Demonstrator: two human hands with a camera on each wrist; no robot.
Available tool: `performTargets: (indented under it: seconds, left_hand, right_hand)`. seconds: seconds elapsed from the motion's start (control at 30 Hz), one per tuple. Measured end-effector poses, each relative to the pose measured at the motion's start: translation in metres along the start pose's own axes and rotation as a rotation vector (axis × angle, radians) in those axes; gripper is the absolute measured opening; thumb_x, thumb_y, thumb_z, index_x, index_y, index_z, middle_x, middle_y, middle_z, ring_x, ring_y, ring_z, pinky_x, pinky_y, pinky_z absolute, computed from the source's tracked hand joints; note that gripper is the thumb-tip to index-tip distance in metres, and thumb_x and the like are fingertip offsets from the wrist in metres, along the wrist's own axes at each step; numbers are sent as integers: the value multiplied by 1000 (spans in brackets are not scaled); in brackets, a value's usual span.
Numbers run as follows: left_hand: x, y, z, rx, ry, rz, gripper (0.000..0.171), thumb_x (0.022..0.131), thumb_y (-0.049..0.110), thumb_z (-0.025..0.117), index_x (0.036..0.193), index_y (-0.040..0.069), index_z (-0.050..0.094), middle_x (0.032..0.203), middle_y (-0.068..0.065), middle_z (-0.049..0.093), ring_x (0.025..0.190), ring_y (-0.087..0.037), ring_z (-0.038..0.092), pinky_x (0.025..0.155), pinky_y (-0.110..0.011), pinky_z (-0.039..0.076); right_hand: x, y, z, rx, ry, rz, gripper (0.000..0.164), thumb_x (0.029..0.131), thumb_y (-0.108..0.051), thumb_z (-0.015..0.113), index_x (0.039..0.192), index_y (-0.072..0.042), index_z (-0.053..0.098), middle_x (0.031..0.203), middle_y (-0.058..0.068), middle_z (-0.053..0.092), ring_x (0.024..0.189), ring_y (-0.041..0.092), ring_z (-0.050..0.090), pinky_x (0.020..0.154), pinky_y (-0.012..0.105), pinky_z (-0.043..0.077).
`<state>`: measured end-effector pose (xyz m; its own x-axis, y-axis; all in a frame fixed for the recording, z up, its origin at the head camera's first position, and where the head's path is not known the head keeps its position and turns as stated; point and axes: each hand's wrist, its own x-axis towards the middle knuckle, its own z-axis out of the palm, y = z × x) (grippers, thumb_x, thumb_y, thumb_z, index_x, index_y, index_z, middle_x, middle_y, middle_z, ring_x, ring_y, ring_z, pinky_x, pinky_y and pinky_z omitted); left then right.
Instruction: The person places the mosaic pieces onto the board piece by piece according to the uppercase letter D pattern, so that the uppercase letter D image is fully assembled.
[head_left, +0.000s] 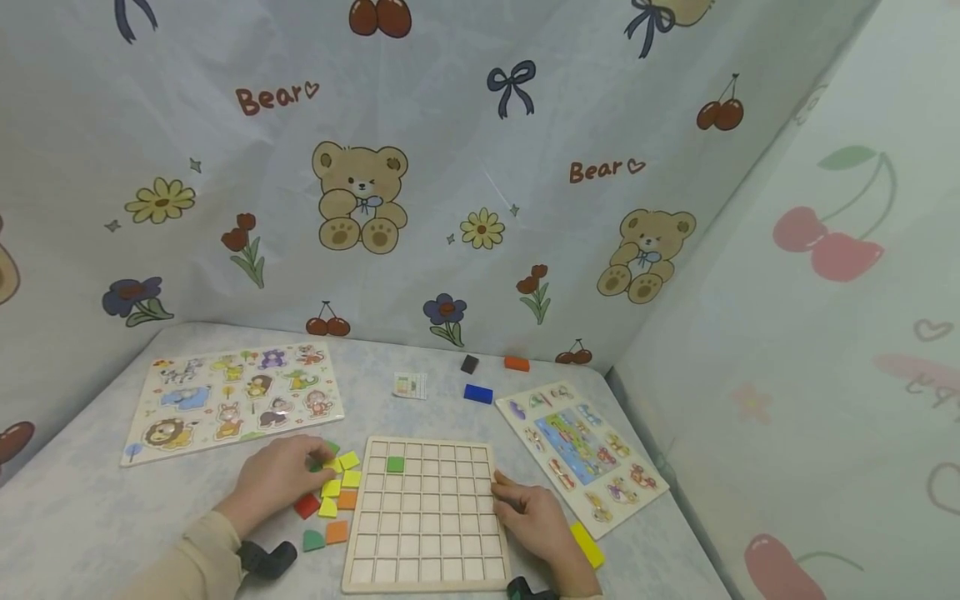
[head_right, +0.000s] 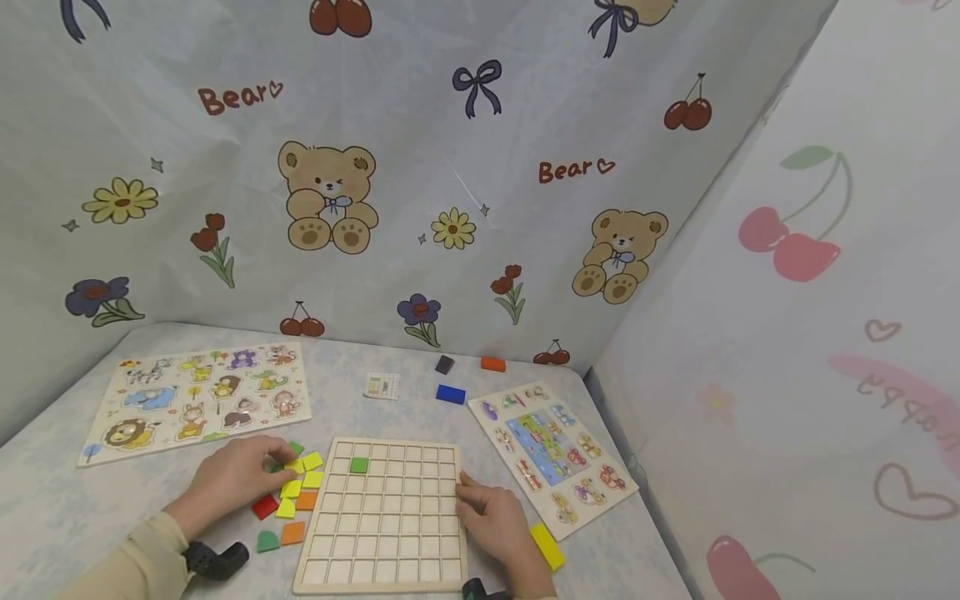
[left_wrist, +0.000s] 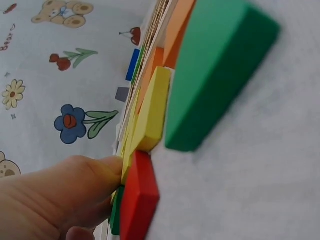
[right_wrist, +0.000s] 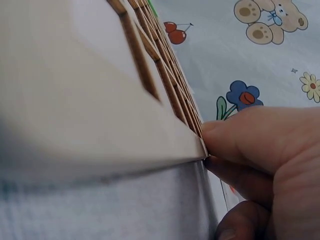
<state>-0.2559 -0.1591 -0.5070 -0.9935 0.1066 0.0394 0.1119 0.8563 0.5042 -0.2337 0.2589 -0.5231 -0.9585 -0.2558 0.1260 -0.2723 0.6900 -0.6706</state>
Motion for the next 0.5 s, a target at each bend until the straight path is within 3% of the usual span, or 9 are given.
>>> performTargets:
  seconds: [0.23,0.5]
  left_hand:
    - [-2,3,-5,25,22,1,30,80,46,85,101,26,77,101,6,75,90,-17,69,68,-40,53]
    - [-8,22,-2,-60,26,67,23,82,41,86,101,30,78,103,11,74,86,-9,64,71,-37,53]
  right_hand:
    - [1,1,-1,-6,-7,-10,34,93,-27,75,125,-13,74,140,-1,64,132,26,61,107,51,48]
    - [-1,2,-1,-6,0,-33,33,94,-26,74,125,-13,74,139,2,65,130,27,62,105,50,49]
